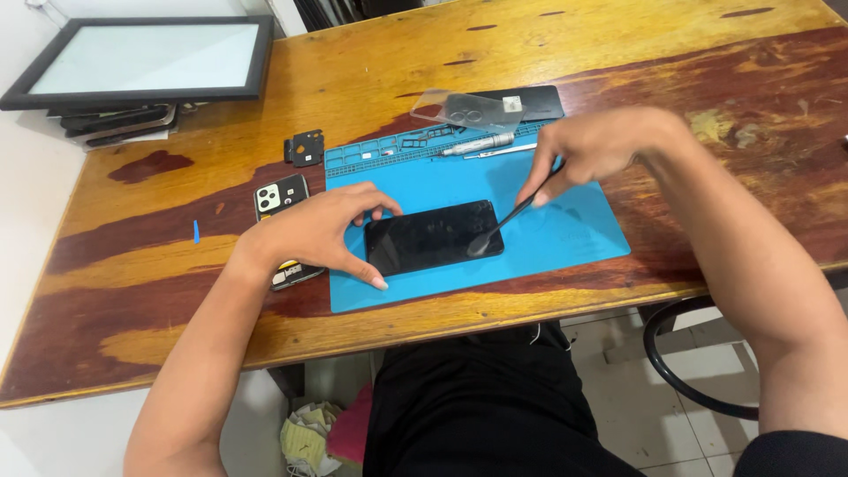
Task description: The person uses a spoon to scrape residue from a camera module, then places the module aside. They install a battery into the phone chassis, connect the ribbon cable, and close the device. Finally, they wipe the screen with the spoon.
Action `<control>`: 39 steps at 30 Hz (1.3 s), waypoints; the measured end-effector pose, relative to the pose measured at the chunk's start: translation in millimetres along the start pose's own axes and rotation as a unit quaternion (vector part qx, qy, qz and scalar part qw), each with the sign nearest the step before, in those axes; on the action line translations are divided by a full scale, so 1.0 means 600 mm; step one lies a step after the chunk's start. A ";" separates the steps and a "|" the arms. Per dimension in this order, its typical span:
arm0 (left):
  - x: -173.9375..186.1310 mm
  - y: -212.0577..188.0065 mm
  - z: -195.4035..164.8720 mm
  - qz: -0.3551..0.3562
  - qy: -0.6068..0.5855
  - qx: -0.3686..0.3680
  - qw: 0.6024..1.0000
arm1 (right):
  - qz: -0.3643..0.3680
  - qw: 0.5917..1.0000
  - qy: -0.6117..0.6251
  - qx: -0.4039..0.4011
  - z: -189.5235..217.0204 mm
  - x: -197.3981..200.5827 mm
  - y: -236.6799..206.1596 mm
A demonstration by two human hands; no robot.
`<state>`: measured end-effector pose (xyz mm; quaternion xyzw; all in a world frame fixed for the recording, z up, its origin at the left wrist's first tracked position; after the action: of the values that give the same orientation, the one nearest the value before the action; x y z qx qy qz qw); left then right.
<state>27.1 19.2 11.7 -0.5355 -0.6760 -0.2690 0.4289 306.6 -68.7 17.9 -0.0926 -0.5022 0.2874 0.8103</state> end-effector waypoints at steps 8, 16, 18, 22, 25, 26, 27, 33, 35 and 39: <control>0.000 0.001 -0.002 0.002 0.006 -0.004 1.000 | -0.019 0.999 -0.005 -0.025 -0.009 -0.006 0.006; 0.000 0.001 -0.002 0.001 0.008 -0.002 1.000 | -0.035 0.998 0.004 0.044 0.003 -0.009 0.009; 0.001 0.002 -0.002 -0.001 0.008 -0.003 1.000 | -0.058 0.998 -0.015 -0.025 -0.005 -0.004 0.006; 0.003 0.000 -0.004 -0.005 0.006 -0.009 1.000 | -0.046 0.999 0.015 0.021 0.004 -0.010 0.012; 0.000 0.000 -0.004 0.001 -0.006 0.009 1.000 | -0.070 0.997 0.029 0.023 -0.005 -0.009 0.018; 0.001 0.001 -0.002 0.003 -0.011 0.020 1.000 | -0.081 0.995 0.036 0.051 -0.003 -0.009 0.021; 0.001 0.001 -0.004 0.002 -0.009 0.010 1.000 | -0.092 0.992 0.044 0.080 -0.001 -0.010 0.024; 0.004 0.001 -0.005 -0.001 -0.004 -0.002 1.000 | -0.115 0.993 -0.036 -0.011 -0.021 0.005 0.017; 0.003 0.000 -0.007 -0.005 -0.008 -0.013 1.000 | -0.087 0.995 -0.017 0.045 -0.005 -0.002 0.020; 0.002 -0.001 -0.006 -0.004 0.000 -0.004 1.000 | -0.119 0.993 0.016 -0.002 -0.005 0.008 0.015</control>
<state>27.6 16.5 14.6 -0.5346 -0.6768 -0.2739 0.4256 307.4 -58.3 16.1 -0.0380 -0.4974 0.1861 0.8465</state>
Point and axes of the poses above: each hand's wrist, its own y-axis towards the middle knuckle, its own x-axis out of the back of the hand, z = x × y, the point moved 5 cm from there along y, towards the middle knuckle, and after that the axes turned 4 degrees about x, right-handed, at the moved point
